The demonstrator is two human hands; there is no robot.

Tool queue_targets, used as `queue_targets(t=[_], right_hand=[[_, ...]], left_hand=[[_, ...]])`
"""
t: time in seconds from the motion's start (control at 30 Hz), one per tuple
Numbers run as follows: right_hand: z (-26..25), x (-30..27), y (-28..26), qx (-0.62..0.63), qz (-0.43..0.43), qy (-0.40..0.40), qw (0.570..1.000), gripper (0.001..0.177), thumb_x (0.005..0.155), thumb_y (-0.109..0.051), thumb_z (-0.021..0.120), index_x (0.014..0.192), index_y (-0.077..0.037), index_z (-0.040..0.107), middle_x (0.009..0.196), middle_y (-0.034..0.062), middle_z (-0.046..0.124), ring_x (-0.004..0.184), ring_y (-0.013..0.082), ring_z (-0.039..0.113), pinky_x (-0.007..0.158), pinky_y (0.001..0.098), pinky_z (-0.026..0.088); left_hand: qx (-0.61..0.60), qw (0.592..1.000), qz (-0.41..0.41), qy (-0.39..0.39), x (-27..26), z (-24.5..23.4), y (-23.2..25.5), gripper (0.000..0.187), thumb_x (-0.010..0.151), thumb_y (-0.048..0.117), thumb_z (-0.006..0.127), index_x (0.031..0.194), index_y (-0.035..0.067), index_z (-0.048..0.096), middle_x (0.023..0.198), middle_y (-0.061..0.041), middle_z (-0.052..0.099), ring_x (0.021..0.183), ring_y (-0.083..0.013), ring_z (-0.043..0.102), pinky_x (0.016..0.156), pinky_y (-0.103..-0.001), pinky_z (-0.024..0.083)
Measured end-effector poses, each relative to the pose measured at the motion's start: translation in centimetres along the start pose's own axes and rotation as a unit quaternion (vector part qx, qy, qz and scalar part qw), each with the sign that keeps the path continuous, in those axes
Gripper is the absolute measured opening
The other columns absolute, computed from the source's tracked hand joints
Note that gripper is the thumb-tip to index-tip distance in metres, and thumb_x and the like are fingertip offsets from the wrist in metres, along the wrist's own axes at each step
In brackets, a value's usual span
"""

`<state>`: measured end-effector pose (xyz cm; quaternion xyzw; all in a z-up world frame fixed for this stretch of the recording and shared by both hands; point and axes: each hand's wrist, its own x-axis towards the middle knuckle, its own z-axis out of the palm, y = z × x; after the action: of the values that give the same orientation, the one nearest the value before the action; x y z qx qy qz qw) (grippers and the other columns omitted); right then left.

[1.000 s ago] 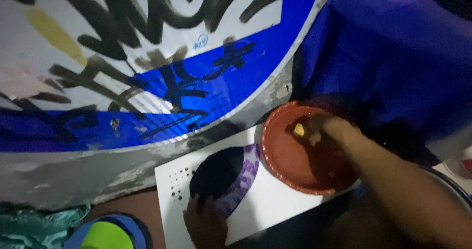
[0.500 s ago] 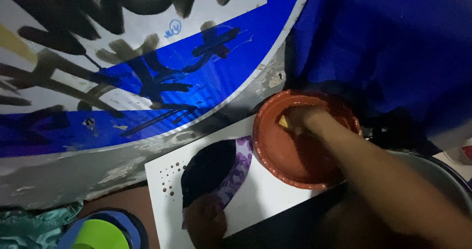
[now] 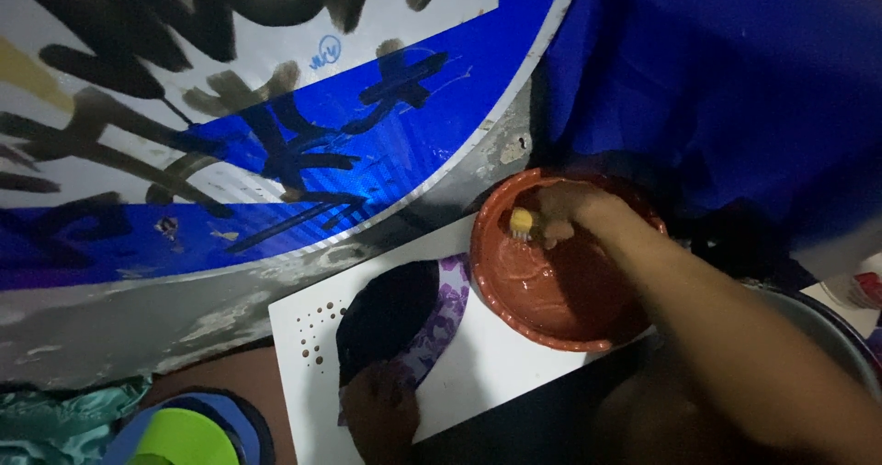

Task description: The person cleans hats by hand using a small brush and water from a brown bowl, scrubbing the surface of each hat one by one on a white surface.

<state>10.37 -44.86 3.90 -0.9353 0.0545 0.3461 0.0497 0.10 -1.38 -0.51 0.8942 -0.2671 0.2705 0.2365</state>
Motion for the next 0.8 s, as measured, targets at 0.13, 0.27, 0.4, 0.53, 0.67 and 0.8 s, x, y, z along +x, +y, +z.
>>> queue_targets(t=[0.13,0.27,0.4,0.53,0.67,0.8], right_hand=[[-1.1,-1.9,-0.8,-0.064,-0.039,0.088,0.993,0.025,0.072,-0.035,0.064,0.089,-0.019,0.071,0.086,0.0067,0.072,0.075,0.027,0.069,0.066,0.0386,0.052],[-3.2,-5.2,-2.5,-0.085,-0.029,0.1,0.991,0.044,0.088,-0.051,0.048,0.095,-0.016,0.074,0.102,0.0107,0.072,0.092,0.0334,0.069,0.079,0.0431,0.052],[-3.2,-5.7,-2.3,0.004,-0.022,0.141,0.99,0.043,0.078,-0.053,0.056,0.104,-0.021,0.067,0.102,0.0071,0.071,0.087,0.0311,0.067,0.075,0.0394,0.051],[-4.0,-7.2,-3.2,-0.039,0.027,0.094,0.994,0.034,0.075,-0.038,0.063,0.103,-0.021,0.069,0.098,0.0093,0.073,0.089,0.031,0.071,0.07,0.0422,0.056],[-3.9,-7.5,-3.7,0.009,-0.057,0.15,0.987,0.036,0.072,-0.034,0.063,0.106,-0.022,0.066,0.101,0.0083,0.072,0.093,0.0318,0.07,0.076,0.0419,0.055],[-3.3,-6.3,-3.6,-0.056,0.05,0.119,0.99,0.037,0.06,-0.016,0.065,0.095,-0.012,0.073,0.085,0.0118,0.074,0.083,0.0284,0.073,0.062,0.041,0.059]], left_hand=[[0.024,0.995,-0.048,-0.088,-0.1,-0.2,-0.4,0.022,0.062,0.019,0.06,0.083,0.012,0.063,0.076,-0.011,0.06,0.07,-0.0369,0.057,0.061,-0.052,0.041],[0.0,0.997,-0.048,-0.056,-1.1,0.2,-0.5,0.038,0.071,0.022,0.061,0.106,0.009,0.066,0.124,-0.015,0.06,0.113,-0.0363,0.055,0.095,-0.051,0.042],[-0.004,0.992,-0.079,-0.095,-0.7,-0.4,-0.3,0.056,0.067,0.028,0.061,0.119,0.007,0.056,0.121,-0.01,0.059,0.112,-0.0337,0.054,0.085,-0.051,0.041],[-0.023,0.994,-0.068,-0.077,-1.2,-0.2,-0.5,0.056,0.062,0.027,0.063,0.117,0.018,0.064,0.12,-0.006,0.062,0.111,-0.0317,0.056,0.092,-0.05,0.041],[0.023,0.972,-0.145,-0.182,1.1,-2.0,1.4,0.058,0.061,0.045,0.069,0.116,0.026,0.066,0.114,-0.007,0.062,0.109,-0.0331,0.055,0.091,-0.052,0.041],[0.085,0.97,-0.113,-0.196,0.1,-1.3,0.6,0.069,0.067,0.064,0.065,0.127,0.03,0.058,0.124,-0.006,0.054,0.12,-0.0336,0.045,0.095,-0.056,0.036]])
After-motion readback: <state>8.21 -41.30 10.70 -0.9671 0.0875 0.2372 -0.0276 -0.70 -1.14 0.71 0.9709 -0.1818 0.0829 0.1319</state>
